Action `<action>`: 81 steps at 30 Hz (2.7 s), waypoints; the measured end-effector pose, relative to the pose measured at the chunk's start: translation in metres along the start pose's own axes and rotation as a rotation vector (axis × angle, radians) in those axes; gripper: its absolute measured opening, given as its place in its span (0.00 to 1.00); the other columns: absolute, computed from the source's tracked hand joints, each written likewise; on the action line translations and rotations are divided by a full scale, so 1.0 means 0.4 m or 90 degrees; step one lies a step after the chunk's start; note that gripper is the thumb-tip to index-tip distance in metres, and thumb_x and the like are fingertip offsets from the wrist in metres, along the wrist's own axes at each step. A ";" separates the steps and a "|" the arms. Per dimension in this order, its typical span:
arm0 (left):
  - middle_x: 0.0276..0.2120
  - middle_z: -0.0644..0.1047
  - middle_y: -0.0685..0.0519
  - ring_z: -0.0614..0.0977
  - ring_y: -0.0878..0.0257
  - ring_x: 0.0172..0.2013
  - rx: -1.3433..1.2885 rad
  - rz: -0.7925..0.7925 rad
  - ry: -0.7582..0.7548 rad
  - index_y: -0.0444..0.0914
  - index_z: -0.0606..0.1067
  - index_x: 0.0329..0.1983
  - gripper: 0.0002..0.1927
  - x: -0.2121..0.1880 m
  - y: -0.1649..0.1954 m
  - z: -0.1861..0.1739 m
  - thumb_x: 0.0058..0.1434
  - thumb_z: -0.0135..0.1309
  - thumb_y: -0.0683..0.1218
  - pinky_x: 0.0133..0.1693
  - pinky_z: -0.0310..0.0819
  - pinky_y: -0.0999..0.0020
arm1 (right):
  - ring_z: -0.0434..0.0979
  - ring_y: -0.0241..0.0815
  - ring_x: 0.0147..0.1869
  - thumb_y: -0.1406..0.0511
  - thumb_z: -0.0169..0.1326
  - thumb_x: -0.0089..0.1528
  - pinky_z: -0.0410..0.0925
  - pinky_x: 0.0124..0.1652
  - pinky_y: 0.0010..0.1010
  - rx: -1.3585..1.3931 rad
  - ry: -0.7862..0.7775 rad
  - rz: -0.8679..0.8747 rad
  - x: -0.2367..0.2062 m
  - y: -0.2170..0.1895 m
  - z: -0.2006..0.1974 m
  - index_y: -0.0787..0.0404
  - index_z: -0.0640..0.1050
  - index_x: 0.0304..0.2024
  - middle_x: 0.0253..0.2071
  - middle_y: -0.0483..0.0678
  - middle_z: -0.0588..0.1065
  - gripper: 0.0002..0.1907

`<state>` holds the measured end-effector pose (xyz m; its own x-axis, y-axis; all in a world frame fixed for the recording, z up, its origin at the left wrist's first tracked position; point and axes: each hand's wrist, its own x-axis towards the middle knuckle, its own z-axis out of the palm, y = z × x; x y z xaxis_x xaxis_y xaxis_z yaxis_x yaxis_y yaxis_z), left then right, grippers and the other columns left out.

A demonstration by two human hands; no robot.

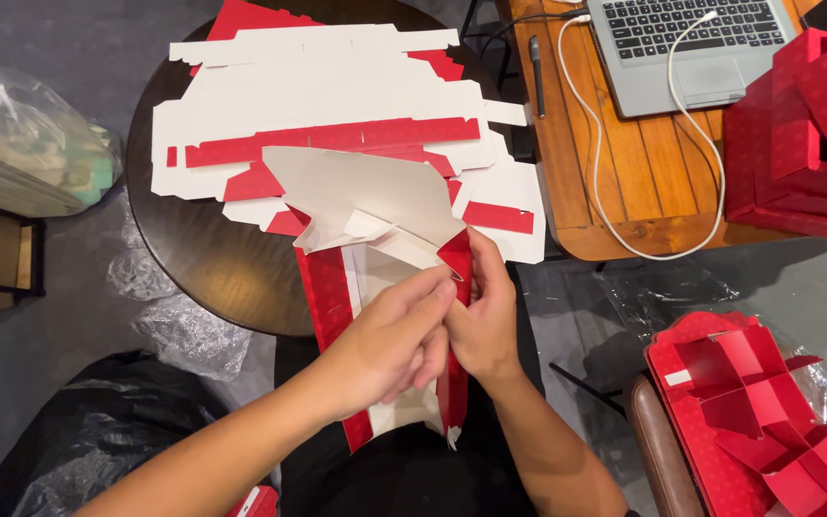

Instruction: The person assembles a red and white cardboard box by folding and interlocking its pre-cut flaps. They manipulate the flat pieces into a three-dimensional rectangular container and place it with other finished boxes.

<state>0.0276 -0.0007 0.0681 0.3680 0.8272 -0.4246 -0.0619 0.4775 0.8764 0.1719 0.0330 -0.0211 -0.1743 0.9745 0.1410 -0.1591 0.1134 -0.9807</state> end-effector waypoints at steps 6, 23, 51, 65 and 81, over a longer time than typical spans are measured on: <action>0.23 0.76 0.54 0.74 0.69 0.21 0.431 0.396 0.288 0.39 0.61 0.75 0.35 -0.070 -0.043 -0.057 0.65 0.56 0.45 0.25 0.69 0.71 | 0.77 0.38 0.60 0.75 0.54 0.63 0.70 0.57 0.29 -0.002 0.034 -0.031 0.049 -0.017 -0.048 0.68 0.68 0.64 0.57 0.52 0.76 0.26; 0.53 0.79 0.43 0.79 0.55 0.48 0.154 0.371 0.279 0.34 0.69 0.64 0.32 0.019 -0.132 -0.148 0.56 0.65 0.41 0.55 0.72 0.62 | 0.77 0.45 0.62 0.63 0.61 0.64 0.72 0.60 0.38 0.357 -0.051 0.016 0.080 0.026 -0.165 0.64 0.67 0.65 0.60 0.52 0.74 0.29; 0.45 0.78 0.52 0.79 0.64 0.45 -0.331 0.464 0.249 0.36 0.73 0.52 0.09 0.204 -0.058 -0.400 0.70 0.50 0.40 0.48 0.76 0.64 | 0.77 0.35 0.50 0.72 0.55 0.67 0.73 0.49 0.30 0.199 -0.138 0.055 0.381 0.114 -0.048 0.57 0.69 0.50 0.49 0.46 0.75 0.12; 0.47 0.77 0.37 0.77 0.44 0.51 0.342 0.270 0.496 0.32 0.70 0.58 0.19 0.168 -0.218 -0.381 0.63 0.54 0.38 0.51 0.72 0.58 | 0.77 0.33 0.49 0.75 0.55 0.65 0.71 0.49 0.26 0.065 -0.080 0.169 0.253 0.223 0.012 0.61 0.71 0.44 0.46 0.47 0.78 0.09; 0.55 0.70 0.27 0.72 0.31 0.56 0.456 0.526 0.540 0.23 0.62 0.62 0.30 0.159 -0.244 -0.358 0.53 0.40 0.26 0.56 0.68 0.49 | 0.75 0.52 0.63 0.80 0.45 0.55 0.63 0.63 0.34 -0.322 -0.116 -0.084 0.206 0.195 0.037 0.66 0.71 0.57 0.54 0.56 0.76 0.26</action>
<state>-0.0759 0.0477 -0.0767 -0.2283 0.8416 0.4895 0.5968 -0.2763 0.7533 0.1308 0.1192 -0.0840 -0.3577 0.9012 0.2446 0.2879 0.3557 -0.8892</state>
